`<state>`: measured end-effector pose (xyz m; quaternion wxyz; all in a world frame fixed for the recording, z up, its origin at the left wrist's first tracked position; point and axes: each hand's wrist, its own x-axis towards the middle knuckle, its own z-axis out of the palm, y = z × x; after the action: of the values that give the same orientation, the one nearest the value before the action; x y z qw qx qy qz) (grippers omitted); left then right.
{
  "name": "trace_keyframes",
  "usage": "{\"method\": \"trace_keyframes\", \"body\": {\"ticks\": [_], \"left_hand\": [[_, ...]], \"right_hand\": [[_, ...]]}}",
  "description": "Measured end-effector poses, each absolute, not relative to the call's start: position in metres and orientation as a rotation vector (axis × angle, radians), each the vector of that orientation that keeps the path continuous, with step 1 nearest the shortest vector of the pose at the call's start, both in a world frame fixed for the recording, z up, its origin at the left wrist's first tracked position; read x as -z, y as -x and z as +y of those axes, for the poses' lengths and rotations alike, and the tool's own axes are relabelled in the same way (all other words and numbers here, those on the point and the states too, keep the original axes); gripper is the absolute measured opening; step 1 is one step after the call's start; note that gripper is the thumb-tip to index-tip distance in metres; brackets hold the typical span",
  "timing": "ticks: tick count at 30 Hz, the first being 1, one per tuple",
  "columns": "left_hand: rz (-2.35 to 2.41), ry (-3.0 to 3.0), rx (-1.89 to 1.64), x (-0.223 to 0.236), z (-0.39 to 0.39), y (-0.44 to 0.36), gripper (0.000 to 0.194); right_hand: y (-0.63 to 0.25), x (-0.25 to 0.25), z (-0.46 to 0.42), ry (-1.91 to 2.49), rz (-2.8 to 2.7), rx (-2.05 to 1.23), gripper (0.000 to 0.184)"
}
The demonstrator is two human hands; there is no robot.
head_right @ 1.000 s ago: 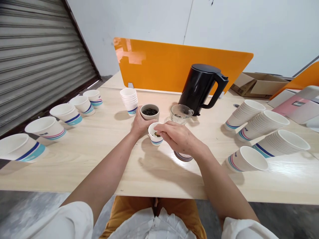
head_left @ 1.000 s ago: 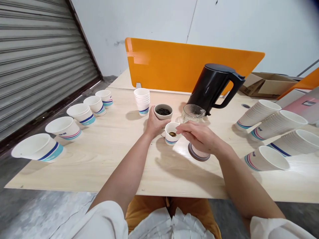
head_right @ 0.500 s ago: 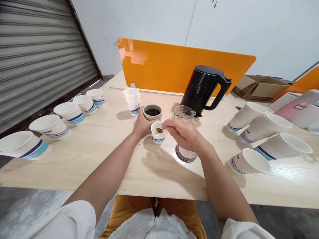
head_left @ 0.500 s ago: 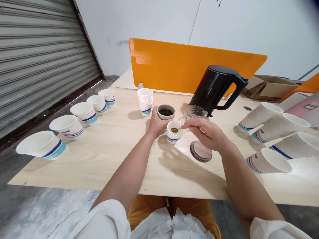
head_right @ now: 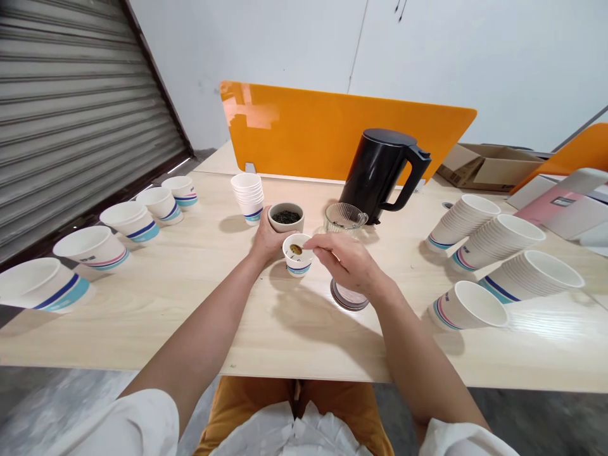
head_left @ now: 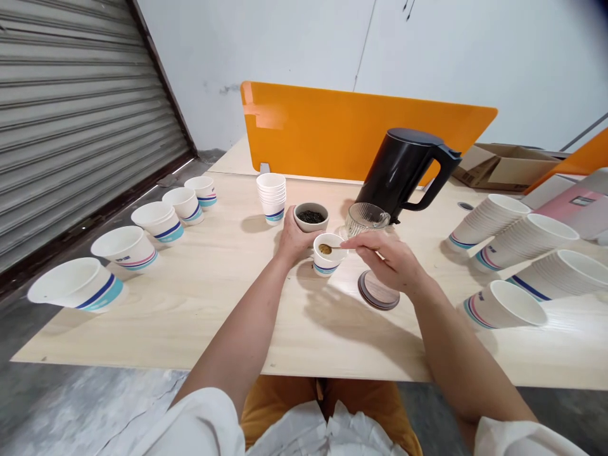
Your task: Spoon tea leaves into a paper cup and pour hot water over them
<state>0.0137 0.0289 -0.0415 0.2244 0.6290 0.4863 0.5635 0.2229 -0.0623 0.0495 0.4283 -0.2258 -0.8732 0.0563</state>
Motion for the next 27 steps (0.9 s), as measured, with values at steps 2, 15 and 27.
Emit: {"method": "trace_keyframes", "body": {"ticks": [2,15,27], "left_hand": [[1.395,-1.744,-1.517,0.044,0.031,-0.012,0.071],[1.764,-1.725,-1.193,0.022,0.026,-0.011,0.077],[1.667,-1.751,-1.196,0.021,0.07,-0.026,0.071]], "right_hand": [[-0.224,-0.049,-0.06,0.604,-1.963,-0.306,0.02],[-0.283,-0.02,0.004,0.911,-1.062,-0.461,0.028],[-0.277,0.022,0.022,1.152,-1.305,-0.455,0.033]]}}
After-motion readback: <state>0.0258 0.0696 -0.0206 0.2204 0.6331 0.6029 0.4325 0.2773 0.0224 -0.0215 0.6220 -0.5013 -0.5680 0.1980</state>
